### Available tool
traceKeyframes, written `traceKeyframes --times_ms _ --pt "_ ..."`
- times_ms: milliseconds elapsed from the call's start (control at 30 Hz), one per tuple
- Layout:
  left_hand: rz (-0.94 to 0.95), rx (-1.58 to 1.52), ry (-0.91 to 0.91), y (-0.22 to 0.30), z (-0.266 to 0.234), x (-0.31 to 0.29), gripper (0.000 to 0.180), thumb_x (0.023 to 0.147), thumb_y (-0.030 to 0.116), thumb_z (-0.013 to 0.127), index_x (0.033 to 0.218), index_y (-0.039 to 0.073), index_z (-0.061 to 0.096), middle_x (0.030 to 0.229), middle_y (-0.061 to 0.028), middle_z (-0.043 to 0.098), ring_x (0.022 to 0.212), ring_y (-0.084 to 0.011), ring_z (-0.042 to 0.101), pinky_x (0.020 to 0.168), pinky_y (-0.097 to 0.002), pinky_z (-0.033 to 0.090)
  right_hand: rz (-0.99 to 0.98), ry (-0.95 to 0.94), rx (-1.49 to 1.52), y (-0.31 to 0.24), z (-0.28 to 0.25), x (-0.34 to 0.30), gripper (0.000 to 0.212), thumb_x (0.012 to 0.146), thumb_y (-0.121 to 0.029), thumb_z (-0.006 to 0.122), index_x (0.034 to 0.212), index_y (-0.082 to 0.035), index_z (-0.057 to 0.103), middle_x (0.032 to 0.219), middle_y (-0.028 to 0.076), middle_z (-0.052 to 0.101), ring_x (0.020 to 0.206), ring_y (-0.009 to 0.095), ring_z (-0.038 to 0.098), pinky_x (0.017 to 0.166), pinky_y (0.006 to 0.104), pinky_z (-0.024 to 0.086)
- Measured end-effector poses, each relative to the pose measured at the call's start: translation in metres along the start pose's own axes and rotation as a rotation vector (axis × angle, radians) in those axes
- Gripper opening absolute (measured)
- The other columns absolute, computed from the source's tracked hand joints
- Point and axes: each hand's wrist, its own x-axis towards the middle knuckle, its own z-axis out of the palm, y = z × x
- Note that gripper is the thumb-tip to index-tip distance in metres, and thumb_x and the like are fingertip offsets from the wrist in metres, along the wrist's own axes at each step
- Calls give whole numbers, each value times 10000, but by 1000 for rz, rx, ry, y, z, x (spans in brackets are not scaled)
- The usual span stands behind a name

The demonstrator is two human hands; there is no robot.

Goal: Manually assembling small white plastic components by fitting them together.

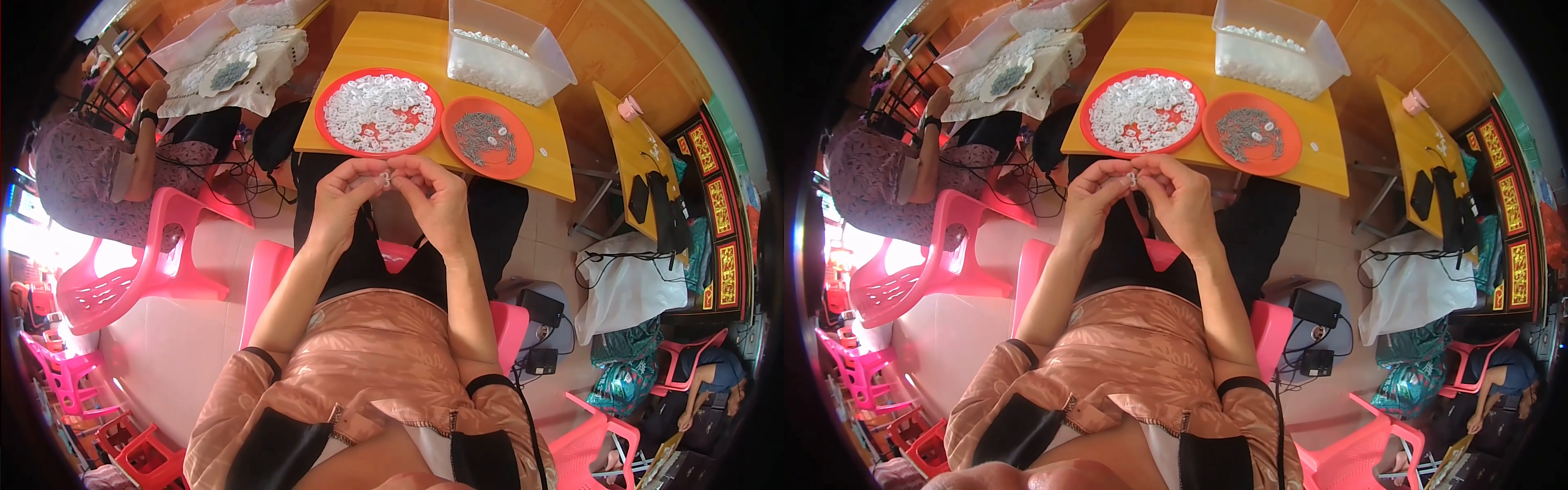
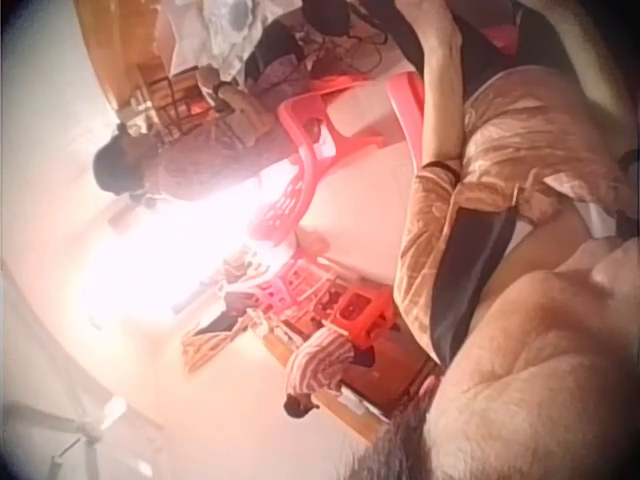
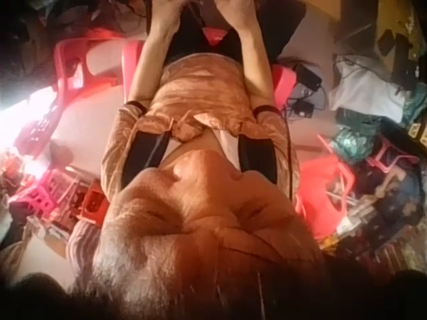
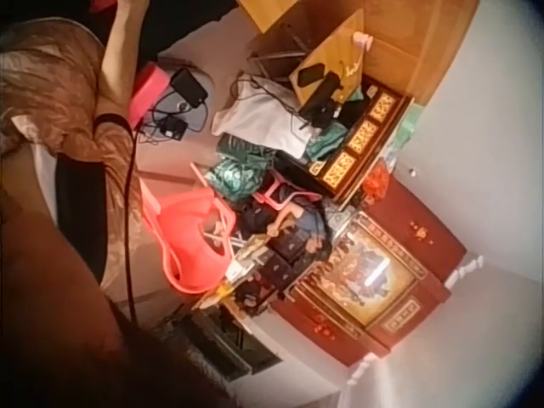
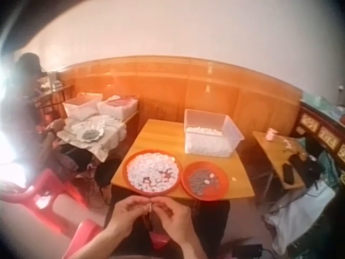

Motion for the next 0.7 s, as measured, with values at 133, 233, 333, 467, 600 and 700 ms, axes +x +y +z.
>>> traceKeyframes --times_ms 133,233,333,467,600,700 --pt "56 47 -18 0 1 -1 173 821 -6 626 993 -15 616 911 -57 655 821 -95 611 747 -215 464 -36 15 -46 -2 1 0 200 818 52 582 1010 14 625 813 64 658 740 89 636 668 212 495" --pt "116 118 -7 -2 2 -3 160 821 -21 620 982 -20 616 895 -48 652 818 -86 610 749 -205 473 -81 53 -83 -1 4 -1 165 813 59 581 973 24 601 759 78 644 708 103 639 629 223 495" --pt "169 203 18 -3 2 -3 144 819 -34 617 962 -22 620 876 -40 648 803 -79 610 731 -194 476 -78 87 -95 1 6 0 122 801 60 598 909 20 557 723 84 624 672 104 623 600 232 486" --pt "164 226 23 -2 1 -3 126 810 -46 619 934 -23 623 848 -38 648 773 -78 613 705 -191 480 -52 94 -74 6 7 -1 187 783 74 623 796 -7 455 742 46 628 702 48 578 630 200 473" --pt "160 249 32 -1 -1 -3 114 805 -50 620 916 -24 619 835 -39 647 758 -77 613 694 -194 483 -162 133 -73 15 11 0 174 779 58 624 781 4 459 650 93 572 609 128 593 546 250 459" --pt "165 251 63 -6 -1 -3 114 801 -42 631 909 -17 602 850 -67 656 754 -103 623 705 -214 493 -169 128 -166 17 13 0 192 767 56 631 766 5 447 619 107 543 578 159 581 535 267 452"
